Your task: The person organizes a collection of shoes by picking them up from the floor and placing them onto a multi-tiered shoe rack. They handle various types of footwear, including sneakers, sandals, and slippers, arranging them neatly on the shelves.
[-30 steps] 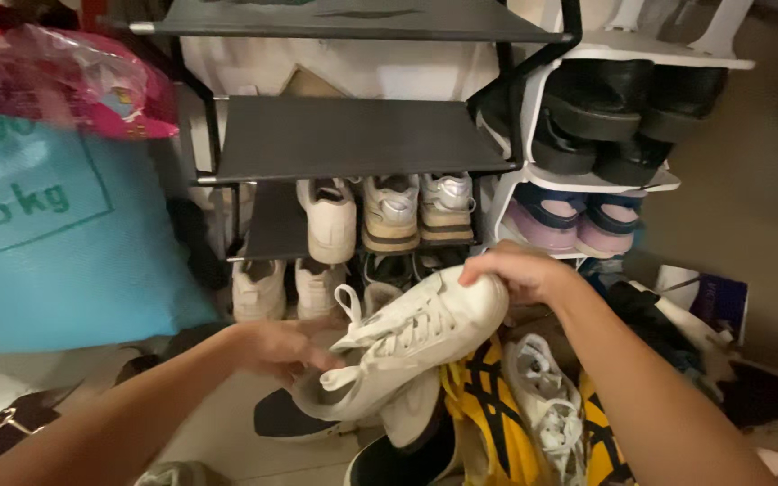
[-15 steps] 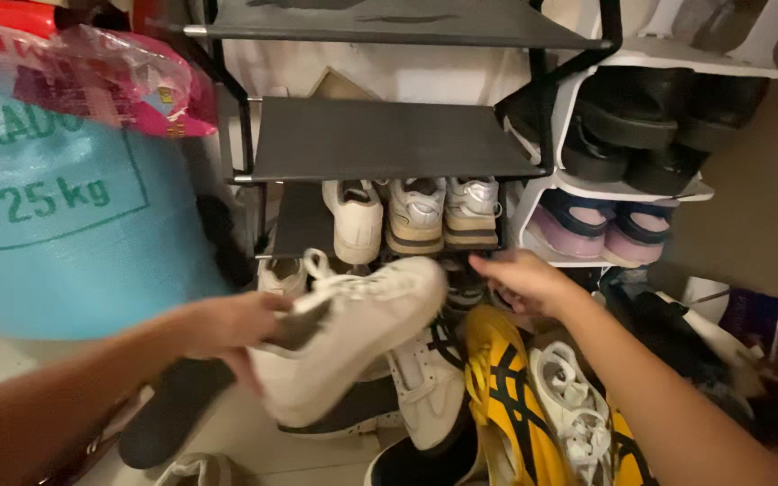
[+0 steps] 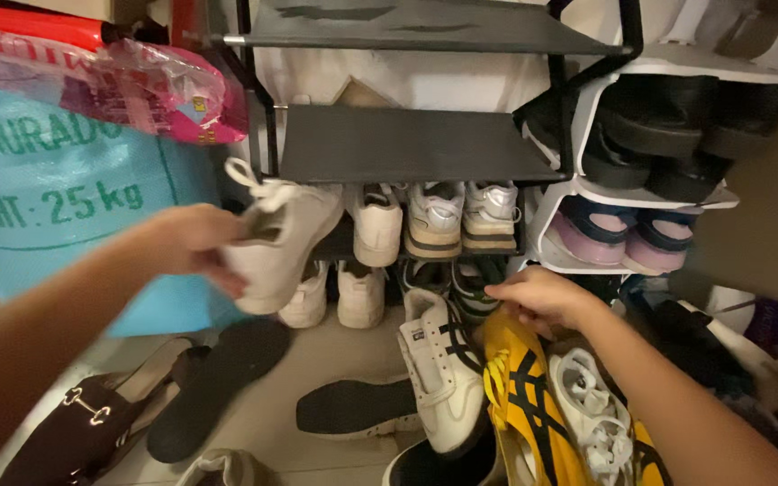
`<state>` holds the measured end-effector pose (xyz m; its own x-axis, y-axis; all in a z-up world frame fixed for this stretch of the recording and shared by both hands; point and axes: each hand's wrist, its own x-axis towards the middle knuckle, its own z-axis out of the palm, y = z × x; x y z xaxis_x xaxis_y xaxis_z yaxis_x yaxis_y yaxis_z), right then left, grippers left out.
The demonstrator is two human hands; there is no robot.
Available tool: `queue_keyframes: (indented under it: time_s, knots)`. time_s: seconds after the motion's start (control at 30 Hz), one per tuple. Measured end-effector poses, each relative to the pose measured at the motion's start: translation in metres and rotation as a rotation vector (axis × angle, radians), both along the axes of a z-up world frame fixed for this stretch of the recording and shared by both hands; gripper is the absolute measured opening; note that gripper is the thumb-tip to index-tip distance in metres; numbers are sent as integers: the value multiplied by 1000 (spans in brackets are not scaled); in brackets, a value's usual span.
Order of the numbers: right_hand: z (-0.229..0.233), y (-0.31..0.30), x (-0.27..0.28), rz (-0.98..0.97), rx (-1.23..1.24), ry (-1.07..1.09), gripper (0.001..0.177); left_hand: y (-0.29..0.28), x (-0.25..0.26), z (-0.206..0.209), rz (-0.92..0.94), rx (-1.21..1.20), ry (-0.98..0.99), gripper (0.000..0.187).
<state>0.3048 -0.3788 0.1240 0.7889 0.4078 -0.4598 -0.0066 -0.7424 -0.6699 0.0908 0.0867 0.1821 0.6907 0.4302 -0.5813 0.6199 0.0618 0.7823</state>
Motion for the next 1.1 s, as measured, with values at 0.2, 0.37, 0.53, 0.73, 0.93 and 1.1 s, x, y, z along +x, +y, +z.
queue_keyframes:
  time_s: [0.2,0.37,0.53,0.73,0.93,1.1]
  knots:
    - [1,-7,-7,51,2,7,39,-56,61,-19,178,74,-126,47]
    - [-4,-20,-10,88,-63,15,40,-62,88,-21,282,357,-205,42]
    - [-24,-28,6,132,47,56,42,-79,103,-50,429,161,-301,57]
    - [-45,-28,11,77,-61,50,38,-106,113,-63,49,795,-298,63]
    - [-37,-26,17,97,-13,-89,30,-107,103,-65,34,913,-334,61]
    - [-33,-22,15,183,-17,-89,33,-114,87,-69,-50,872,-329,76]
